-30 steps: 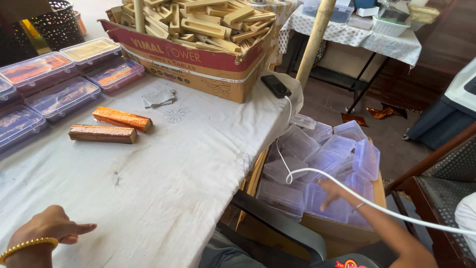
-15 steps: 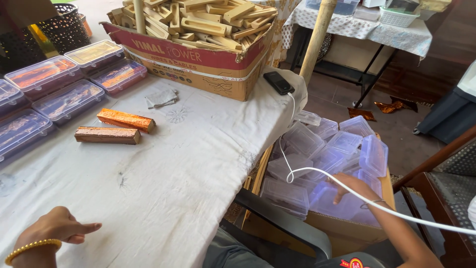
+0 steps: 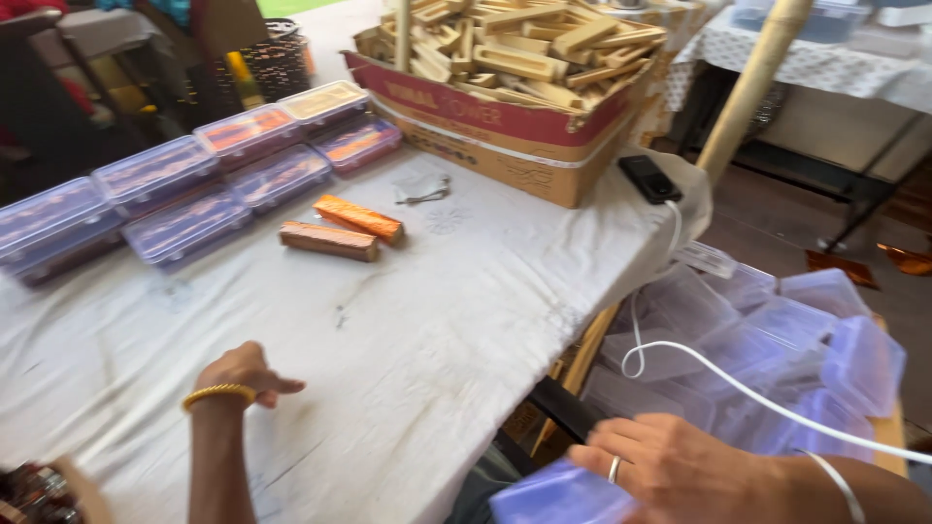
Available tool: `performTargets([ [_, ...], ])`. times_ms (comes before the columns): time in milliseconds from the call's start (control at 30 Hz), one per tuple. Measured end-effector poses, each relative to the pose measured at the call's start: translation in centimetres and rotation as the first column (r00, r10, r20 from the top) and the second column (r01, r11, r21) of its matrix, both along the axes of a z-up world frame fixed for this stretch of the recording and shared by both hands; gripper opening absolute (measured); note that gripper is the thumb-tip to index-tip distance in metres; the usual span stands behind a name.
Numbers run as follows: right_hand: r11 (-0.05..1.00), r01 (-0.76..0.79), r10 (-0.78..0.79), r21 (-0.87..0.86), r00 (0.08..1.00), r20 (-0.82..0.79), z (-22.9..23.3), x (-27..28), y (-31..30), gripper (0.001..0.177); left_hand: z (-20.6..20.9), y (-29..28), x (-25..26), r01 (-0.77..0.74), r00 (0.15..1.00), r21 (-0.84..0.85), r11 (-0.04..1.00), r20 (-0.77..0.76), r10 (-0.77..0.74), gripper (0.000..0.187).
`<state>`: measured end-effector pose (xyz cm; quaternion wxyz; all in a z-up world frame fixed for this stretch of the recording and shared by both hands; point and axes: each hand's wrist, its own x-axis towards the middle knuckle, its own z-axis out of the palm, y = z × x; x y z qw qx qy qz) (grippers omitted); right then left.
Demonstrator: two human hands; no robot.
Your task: The person wraps wooden blocks in foil and places them into plastic containers.
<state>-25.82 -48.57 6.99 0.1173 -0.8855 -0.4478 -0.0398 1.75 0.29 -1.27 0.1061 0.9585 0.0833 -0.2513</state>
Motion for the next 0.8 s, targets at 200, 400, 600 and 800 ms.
performTargets([
  [200,0.733,0.006,0.020,0.680,0.999,-0.031,-2.4,10.0,9.3,0.089,1.8,-0.1,-1.4,-0.074,0.997,-0.079,0.994,-0.006,0.074,0.047],
  [400,0.408,0.519,0.161,0.751,0.769,-0.618,-3.9,25.5,22.0,0.107,0.3,4.6,-0.8,-0.069,0.991,-0.195,0.978,0.098,0.089,0.082],
  [600,0.841,0.537,-0.446,0.069,0.759,-0.475,-6.3,35.6,26.4,0.090,-0.4,7.4,-0.4,-0.034,0.987,-0.019,0.999,0.155,0.036,0.126],
  [800,0.916,0.395,-0.378,0.064,0.908,-0.182,-2.4,37.3,29.8,0.076,-2.2,5.4,0.2,-0.129,0.956,-0.087,0.988,0.253,0.147,0.172],
])
